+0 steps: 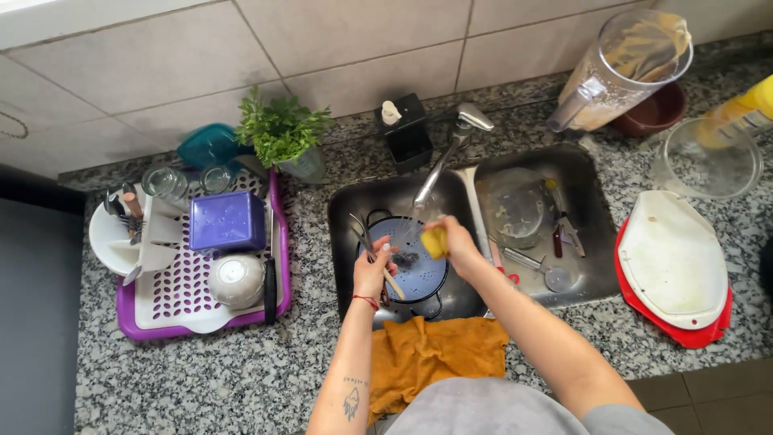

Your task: The person washes various kitchen items in a double-basin sink using a sponge and running water. They scrub and rinse a whisk, a ladle, a glass bowl, and a glass lid, placing each item into a purple dish rack on the counter after cleaning.

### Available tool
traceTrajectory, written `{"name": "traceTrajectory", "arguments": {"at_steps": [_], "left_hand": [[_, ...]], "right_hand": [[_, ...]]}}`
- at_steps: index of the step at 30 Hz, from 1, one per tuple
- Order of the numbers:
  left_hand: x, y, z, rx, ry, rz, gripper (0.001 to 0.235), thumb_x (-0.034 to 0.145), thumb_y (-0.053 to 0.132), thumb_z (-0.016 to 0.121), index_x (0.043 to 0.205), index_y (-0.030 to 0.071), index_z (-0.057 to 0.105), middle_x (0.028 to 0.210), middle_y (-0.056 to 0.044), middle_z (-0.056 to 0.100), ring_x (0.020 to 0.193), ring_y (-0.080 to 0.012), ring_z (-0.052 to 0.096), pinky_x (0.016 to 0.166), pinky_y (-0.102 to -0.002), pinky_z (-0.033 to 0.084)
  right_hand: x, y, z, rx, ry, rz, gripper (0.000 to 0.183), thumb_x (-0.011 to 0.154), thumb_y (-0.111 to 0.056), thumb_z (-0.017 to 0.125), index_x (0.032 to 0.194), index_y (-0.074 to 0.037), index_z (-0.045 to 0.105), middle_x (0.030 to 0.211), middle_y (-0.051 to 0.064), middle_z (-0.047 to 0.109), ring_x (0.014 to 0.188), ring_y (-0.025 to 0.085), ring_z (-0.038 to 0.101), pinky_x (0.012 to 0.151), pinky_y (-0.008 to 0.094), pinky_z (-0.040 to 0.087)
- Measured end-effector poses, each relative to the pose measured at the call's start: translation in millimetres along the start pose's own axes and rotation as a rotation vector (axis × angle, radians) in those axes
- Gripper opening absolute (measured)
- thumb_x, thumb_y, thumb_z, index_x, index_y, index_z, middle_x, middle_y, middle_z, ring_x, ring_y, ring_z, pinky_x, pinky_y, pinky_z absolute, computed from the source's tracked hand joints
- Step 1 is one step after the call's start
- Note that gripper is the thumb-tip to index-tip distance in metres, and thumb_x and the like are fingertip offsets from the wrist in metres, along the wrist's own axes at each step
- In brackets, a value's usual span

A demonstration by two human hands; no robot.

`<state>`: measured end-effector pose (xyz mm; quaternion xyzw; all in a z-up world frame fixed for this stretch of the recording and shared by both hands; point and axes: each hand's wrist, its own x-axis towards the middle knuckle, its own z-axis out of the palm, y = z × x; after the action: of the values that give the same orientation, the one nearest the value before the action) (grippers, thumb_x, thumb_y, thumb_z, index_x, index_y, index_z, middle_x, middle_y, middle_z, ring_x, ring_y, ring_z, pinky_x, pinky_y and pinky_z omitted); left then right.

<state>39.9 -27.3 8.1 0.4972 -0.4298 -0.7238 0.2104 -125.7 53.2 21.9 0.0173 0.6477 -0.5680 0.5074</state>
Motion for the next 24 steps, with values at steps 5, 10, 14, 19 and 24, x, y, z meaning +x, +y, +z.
{"name": "traceTrajectory", "arguments": {"at_steps": [5, 10, 14, 19, 24], "left_hand": [[-6, -1, -1, -0.026, 0.022, -0.043, 0.03, 0.088, 0.022, 0.063, 0.112, 0.005, 0.063, 0.091, -0.013, 0.07, 0.056, -0.0128, 0.064, 0.058, -0.028, 0.06], [43, -70, 0, 0.151, 0.156, -0.021, 0.02, 0.083, 0.032, 0.067, 0.086, 0.013, 0.07, 0.055, -0.007, 0.062, 0.039, -0.0155, 0.059, 0.043, -0.028, 0.055], [27, -54, 9, 0.148, 0.183, 0.001, 0.018, 0.084, 0.028, 0.063, 0.08, 0.012, 0.068, 0.052, -0.005, 0.057, 0.033, -0.0111, 0.046, 0.037, -0.024, 0.042], [-14, -20, 12, 0.134, 0.112, -0.008, 0.018, 0.085, 0.021, 0.06, 0.09, 0.006, 0.07, 0.063, -0.007, 0.067, 0.035, -0.0099, 0.043, 0.038, -0.02, 0.035], [-30, -5, 19, -0.023, 0.125, 0.044, 0.025, 0.093, 0.021, 0.049, 0.102, 0.004, 0.066, 0.067, -0.004, 0.064, 0.038, -0.007, 0.04, 0.04, -0.018, 0.035]], "right_hand": [[-9, -12, 20, 0.134, 0.131, -0.354, 0.033, 0.091, -0.021, 0.049, 0.119, -0.006, 0.057, 0.101, 0.01, 0.058, 0.089, 0.02, 0.055, 0.076, 0.031, 0.047], [-4, 26, 45, -0.639, -0.08, -1.329, 0.021, 0.081, -0.014, 0.069, 0.102, -0.015, 0.07, 0.103, 0.004, 0.067, 0.109, 0.027, 0.058, 0.093, 0.039, 0.045], [48, 35, 35, -1.038, -0.002, -1.58, 0.026, 0.087, -0.014, 0.053, 0.108, -0.025, 0.064, 0.109, 0.0, 0.064, 0.114, 0.021, 0.054, 0.096, 0.042, 0.035], [71, 0, 25, -0.793, 0.125, -1.08, 0.012, 0.09, -0.022, 0.06, 0.098, -0.023, 0.069, 0.091, 0.001, 0.068, 0.095, 0.023, 0.063, 0.087, 0.038, 0.046], [96, 23, 21, 0.584, 0.317, -0.162, 0.019, 0.087, -0.017, 0.054, 0.103, -0.008, 0.059, 0.084, 0.009, 0.059, 0.066, 0.019, 0.062, 0.054, 0.026, 0.052]]}}
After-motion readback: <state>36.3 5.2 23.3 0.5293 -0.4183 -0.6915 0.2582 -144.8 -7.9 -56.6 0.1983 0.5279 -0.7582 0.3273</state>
